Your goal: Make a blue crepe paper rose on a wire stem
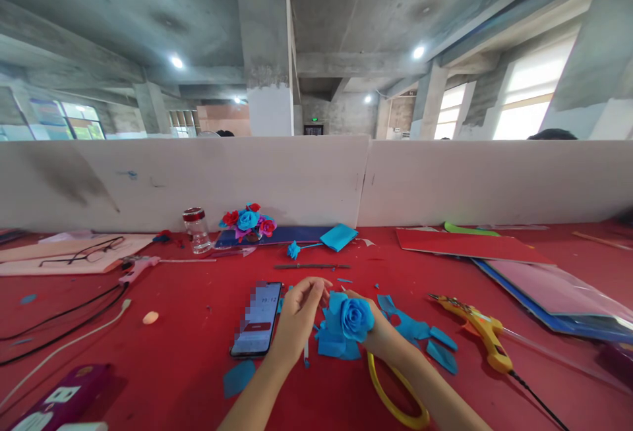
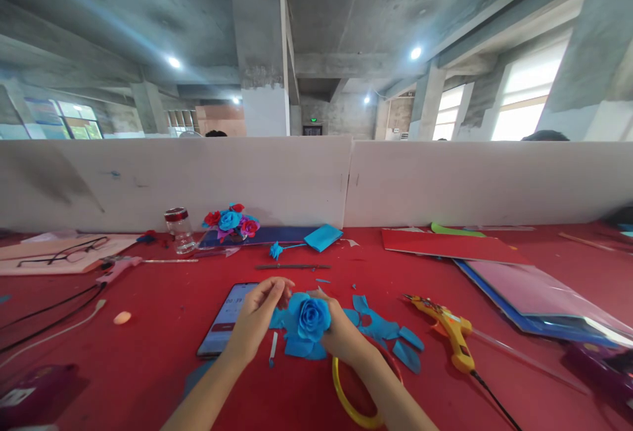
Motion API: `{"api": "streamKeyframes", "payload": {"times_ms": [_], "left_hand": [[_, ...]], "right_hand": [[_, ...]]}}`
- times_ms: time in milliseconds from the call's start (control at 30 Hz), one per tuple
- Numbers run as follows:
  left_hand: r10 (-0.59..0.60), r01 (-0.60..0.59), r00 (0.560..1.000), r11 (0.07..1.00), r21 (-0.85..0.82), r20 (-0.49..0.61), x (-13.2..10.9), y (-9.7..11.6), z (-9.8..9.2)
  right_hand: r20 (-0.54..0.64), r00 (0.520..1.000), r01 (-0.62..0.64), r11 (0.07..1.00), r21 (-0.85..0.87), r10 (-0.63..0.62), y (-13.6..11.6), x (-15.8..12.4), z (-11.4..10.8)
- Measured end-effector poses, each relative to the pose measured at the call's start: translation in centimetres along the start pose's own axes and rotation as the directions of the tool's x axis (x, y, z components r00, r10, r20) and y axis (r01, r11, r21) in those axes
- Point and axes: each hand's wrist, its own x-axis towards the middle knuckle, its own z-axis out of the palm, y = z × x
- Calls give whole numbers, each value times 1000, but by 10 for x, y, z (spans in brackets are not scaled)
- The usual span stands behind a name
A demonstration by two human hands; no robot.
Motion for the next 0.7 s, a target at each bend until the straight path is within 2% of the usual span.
{"api": "streamKeyframes", "payload": {"times_ms": [100, 300, 467, 600, 700], "left_hand": [[-6, 5, 999, 1000, -30, -34, 1, -1, 0], [49, -48, 983, 999, 11, -180, -4, -3, 5], [112, -111, 994, 991, 70, -14, -13, -5, 13], [131, -126, 991, 981, 149, -25, -16, -6, 14], [57, -54, 998, 995, 87, -29, -15, -6, 16]], "right_hand": [[-15, 1000, 6, 999, -48, -6, 0, 1, -2], [-195, 978, 33, 979, -202, -73, 5, 2, -9], [-172, 980, 46, 962, -269, -95, 4, 3, -12], [-191, 977, 32, 947, -318, -97, 3, 4, -13], [-222, 972, 3, 942, -337, -82, 4, 3, -13]]}}
